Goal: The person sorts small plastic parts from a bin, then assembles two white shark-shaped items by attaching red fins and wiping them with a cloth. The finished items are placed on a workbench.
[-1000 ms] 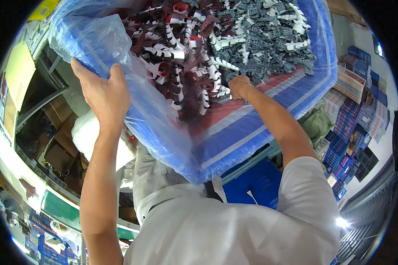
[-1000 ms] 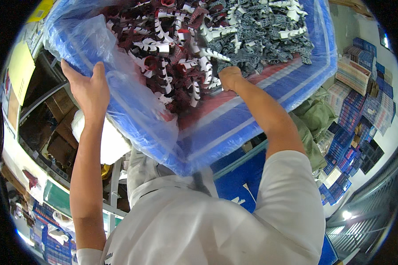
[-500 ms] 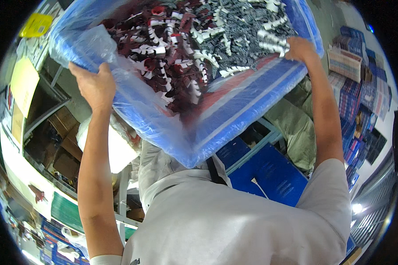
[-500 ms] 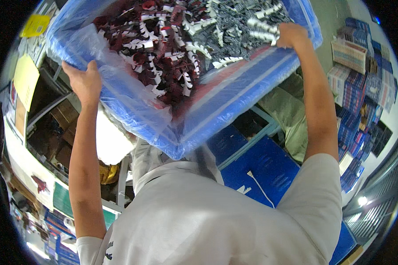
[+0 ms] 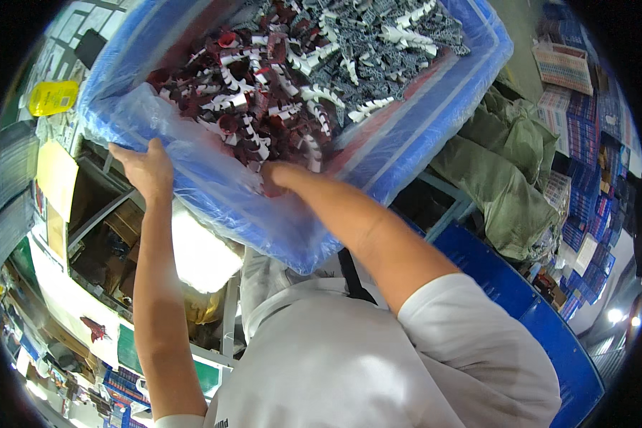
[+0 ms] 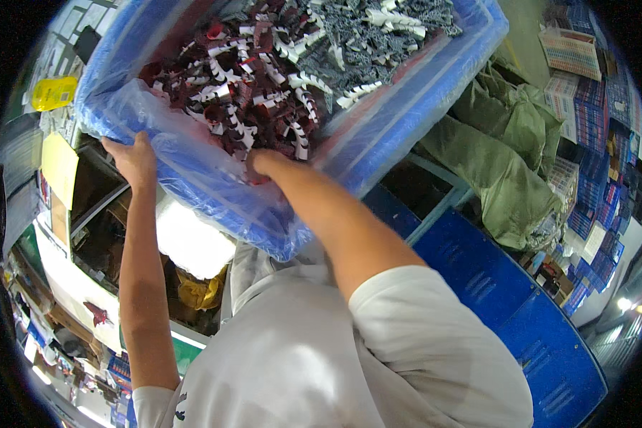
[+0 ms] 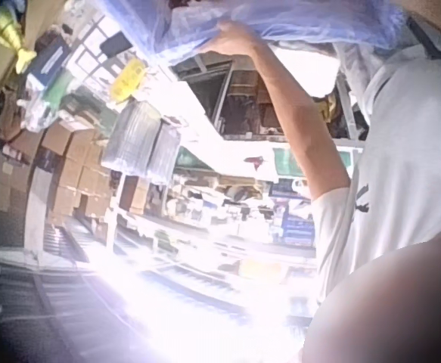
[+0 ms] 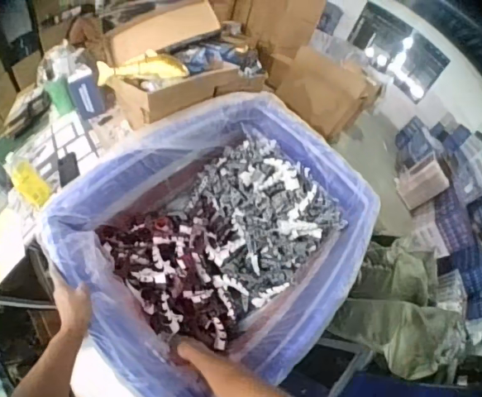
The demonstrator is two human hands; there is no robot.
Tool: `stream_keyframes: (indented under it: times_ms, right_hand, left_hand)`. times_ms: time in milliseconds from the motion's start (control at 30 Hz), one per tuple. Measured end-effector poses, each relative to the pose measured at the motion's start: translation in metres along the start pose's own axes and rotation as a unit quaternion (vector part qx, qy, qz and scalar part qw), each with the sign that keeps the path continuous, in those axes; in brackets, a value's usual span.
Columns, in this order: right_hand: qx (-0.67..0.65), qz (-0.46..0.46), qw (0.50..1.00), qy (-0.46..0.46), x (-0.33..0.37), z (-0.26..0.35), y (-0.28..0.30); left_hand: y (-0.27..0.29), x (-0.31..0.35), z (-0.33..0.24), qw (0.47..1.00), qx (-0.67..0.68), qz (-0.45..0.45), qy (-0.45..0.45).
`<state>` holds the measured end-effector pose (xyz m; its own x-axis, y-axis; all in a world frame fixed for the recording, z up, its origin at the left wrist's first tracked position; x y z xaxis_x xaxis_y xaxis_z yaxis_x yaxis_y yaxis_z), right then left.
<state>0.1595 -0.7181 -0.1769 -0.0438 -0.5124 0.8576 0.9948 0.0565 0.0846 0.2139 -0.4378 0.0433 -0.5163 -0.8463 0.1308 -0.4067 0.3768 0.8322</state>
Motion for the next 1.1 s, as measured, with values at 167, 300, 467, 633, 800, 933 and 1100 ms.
stream_keyframes:
  times_ms: [167,300,467,633,800,933,1100]
  right_hand:
    - [0.041,-0.208,0.976,0.057,0.03,0.015,0.023]
    - [0.09,-0.226,0.96,0.138,0.105,0.027,0.062]
    - [0.008,-0.382,0.911,0.157,0.225,0.029,0.088]
    - [-0.175,-0.43,0.869,0.167,0.257,0.02,0.052]
    - [-0.031,-0.359,0.902,0.238,0.229,0.06,0.013]
    - [0.029,-0.337,0.901,0.273,0.213,0.089,-0.009]
    - [0.097,-0.337,0.898,0.266,0.207,0.117,-0.003]
  left_hand:
    - [-0.012,-0.003,0.04,0.971,0.195,0.137,0.033]
    - [0.024,0.046,0.142,0.978,0.167,0.128,0.01]
    - [0.03,0.204,0.299,0.861,-0.175,0.455,0.144]
    - [0.071,0.283,0.306,0.817,-0.016,0.521,0.246]
    - [0.098,0.311,0.309,0.748,0.292,0.516,0.299]
    - [0.122,0.33,0.385,0.719,0.478,0.281,0.419]
    - [0.077,0.402,0.498,0.657,0.506,0.205,0.519]
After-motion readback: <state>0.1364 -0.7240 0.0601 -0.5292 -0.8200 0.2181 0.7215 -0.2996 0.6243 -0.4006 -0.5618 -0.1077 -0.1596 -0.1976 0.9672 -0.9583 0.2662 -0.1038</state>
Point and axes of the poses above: each hand's wrist, its own x-axis away from the middle knuckle, its own y-axis out of the back of the hand, z = x × y, the point moved 10 cm from there along -x, towards the middle knuckle, and after that the axes turned 8 degrees about y, right-handed, at the moved point
